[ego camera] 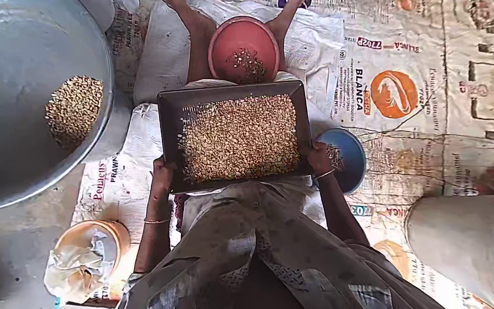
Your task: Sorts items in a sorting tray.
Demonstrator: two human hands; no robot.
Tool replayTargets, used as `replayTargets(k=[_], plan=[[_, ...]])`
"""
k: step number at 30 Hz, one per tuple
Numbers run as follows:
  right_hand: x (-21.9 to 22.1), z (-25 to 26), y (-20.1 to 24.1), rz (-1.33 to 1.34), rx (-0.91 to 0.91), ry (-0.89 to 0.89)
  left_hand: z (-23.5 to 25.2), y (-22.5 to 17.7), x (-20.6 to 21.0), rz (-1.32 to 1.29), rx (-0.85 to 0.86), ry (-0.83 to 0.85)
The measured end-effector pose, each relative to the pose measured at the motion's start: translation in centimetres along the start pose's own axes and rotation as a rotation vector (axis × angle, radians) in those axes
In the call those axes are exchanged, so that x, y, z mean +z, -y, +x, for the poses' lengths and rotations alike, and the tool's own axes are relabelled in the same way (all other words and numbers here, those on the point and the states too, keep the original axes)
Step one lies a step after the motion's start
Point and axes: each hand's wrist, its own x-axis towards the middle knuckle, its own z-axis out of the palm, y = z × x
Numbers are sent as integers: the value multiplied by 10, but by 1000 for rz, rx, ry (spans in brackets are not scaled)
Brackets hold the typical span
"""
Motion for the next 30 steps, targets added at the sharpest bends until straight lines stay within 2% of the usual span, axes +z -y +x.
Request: replayTargets(k=[4, 7, 12, 17, 22, 26, 30], plan=[[0, 0, 5, -191, -97, -58, 0, 10, -1, 43, 121, 21], [-2, 5, 8, -322, -90, -7, 1, 9, -3, 39, 129, 43], [-2, 5, 3, -348, -68, -5, 3, 1, -3, 88, 88, 27], [-1, 1, 12, -420, -116, -2, 23, -9, 0, 93, 25, -19], [-3, 0, 6, -423, -186, -27, 18, -20, 5, 113, -6, -33], [-9, 5, 4, -434, -191, -11, 12, -21, 10, 111, 18, -33], [-9, 10, 7, -486, -116, 18, -6, -13, 7, 139, 70, 7]])
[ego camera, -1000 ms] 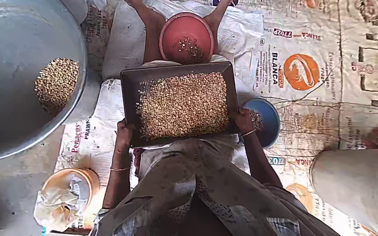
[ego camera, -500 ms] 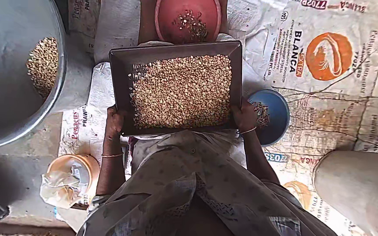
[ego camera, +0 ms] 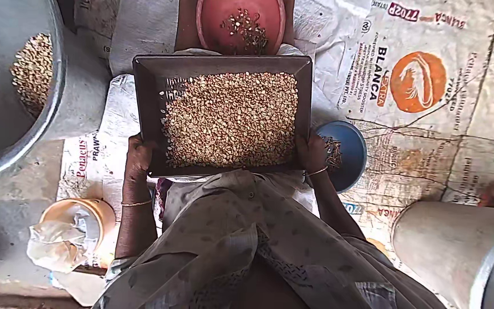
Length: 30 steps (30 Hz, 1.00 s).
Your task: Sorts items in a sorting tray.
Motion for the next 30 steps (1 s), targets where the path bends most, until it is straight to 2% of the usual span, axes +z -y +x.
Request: replayTargets(k=[4, 7, 10, 15, 17, 20, 22, 25, 27, 30], plan=[[4, -7, 13, -58, 64, -28, 0, 3, -5, 8, -11, 9], [8, -9, 14, -79, 29, -66, 0, -2, -6, -22, -19, 32], [10, -9, 15, -122, 9, -92, 26, 11, -7, -63, -40, 14], [-1, -4, 32, -265, 106, -45, 29, 15, -5, -182, -40, 43], [-3, 0, 38, -257, 45, -198, 29, 17, -5, -218, -30, 48], [-6, 18, 63, -95, -173, -361, 31, 17, -4, -234, -23, 63], [-1, 35, 91, 41, -328, -303, 31, 17, -4, -242, -21, 69], [22, 70, 133, 186, -490, -88, 32, 19, -3, -245, -17, 62], [40, 92, 157, 111, -518, -8, 33, 21, -3, -231, -6, 59], [67, 112, 179, -161, -490, 25, 32, 21, -3, -202, -3, 50]])
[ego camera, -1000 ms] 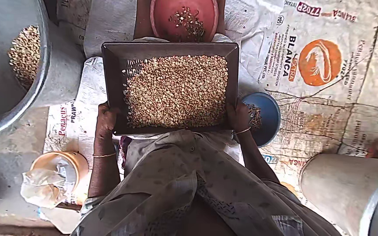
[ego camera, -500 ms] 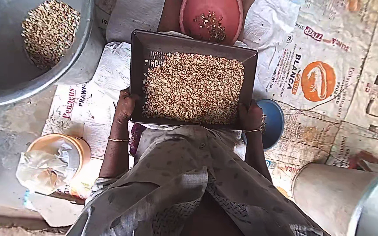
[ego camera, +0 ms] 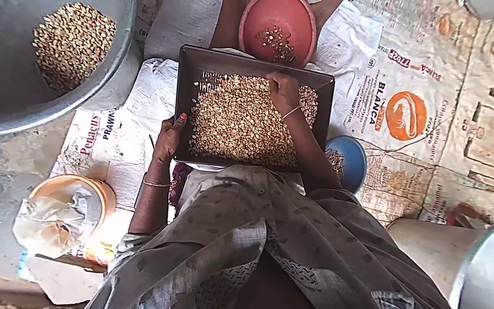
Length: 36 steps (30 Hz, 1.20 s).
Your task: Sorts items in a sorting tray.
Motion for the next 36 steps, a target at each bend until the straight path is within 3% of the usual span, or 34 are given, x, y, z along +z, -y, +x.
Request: replayTargets(k=[3, 6, 12, 17, 21, 26, 27, 30, 32, 34, 36], plan=[[15, 10, 14, -206, 88, 77, -2, -6, 1, 9, -18, -23], [16, 11, 24, -242, 137, 121, -25, -15, 4, 27, -20, -57], [15, 13, 24, -190, 186, 137, -3, 2, -1, 243, 262, -178], [4, -2, -4, 240, 109, 53, -3, 5, -3, 133, 206, -166], [-16, -42, -7, 573, 106, 80, -2, 3, -1, 43, 190, -135], [-34, -68, 7, 511, -38, 405, -2, 4, 0, -64, 127, -122], [-36, -65, 8, 539, -52, 345, -2, 4, 0, -76, 119, -122], [-41, -32, -11, 792, -20, -136, -3, 3, 2, -121, 117, -115], [-44, -13, -19, 832, 55, -291, -4, 2, 2, -123, 112, -110], [-39, -20, 6, 886, 51, -224, -4, 0, 1, -120, 104, -109], [-16, -38, 40, 902, -45, 16, -4, -1, 1, -123, 90, -99]])
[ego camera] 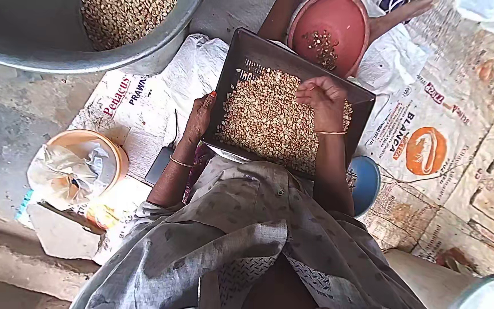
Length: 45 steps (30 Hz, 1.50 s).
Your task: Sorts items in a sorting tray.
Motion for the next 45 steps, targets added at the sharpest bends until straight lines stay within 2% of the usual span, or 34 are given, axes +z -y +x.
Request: replayTargets(k=[3, 6, 9, 13, 23, 26, 29, 31, 35, 37, 40, 43, 45], plan=[[58, -14, -5, -82, -51, 335, 0, 0, 1, -7, -10, 0], [91, -16, -10, -482, -210, 493, -1, 1, 1, -6, -10, -7], [108, -18, -16, -875, -186, 591, 1, 4, 0, 5, 8, 5], [119, -23, -17, -1040, -117, 562, 2, 7, -1, 3, 24, 14], [119, -29, -20, -1020, -144, 483, 3, 7, -1, 15, 8, 21], [112, -26, -28, -903, -188, 349, 3, 7, -1, 18, 10, 17], [98, -18, -34, -651, -154, 214, 2, 6, -1, 29, 2, 18], [92, -16, -37, -581, -137, 162, 3, 6, -1, 35, 6, 13], [95, -21, -36, -616, -231, 219, 2, 5, -1, 33, 5, 19], [102, -25, -37, -739, -268, 291, 2, 6, -1, 24, 7, 18], [114, -28, -26, -991, -142, 437, 2, 7, -2, 23, 9, 23], [122, -27, -18, -1080, -77, 406, 2, 6, -1, 19, 19, 21], [117, -23, -23, -1003, -76, 330, 2, 5, -1, 25, 17, 20]])
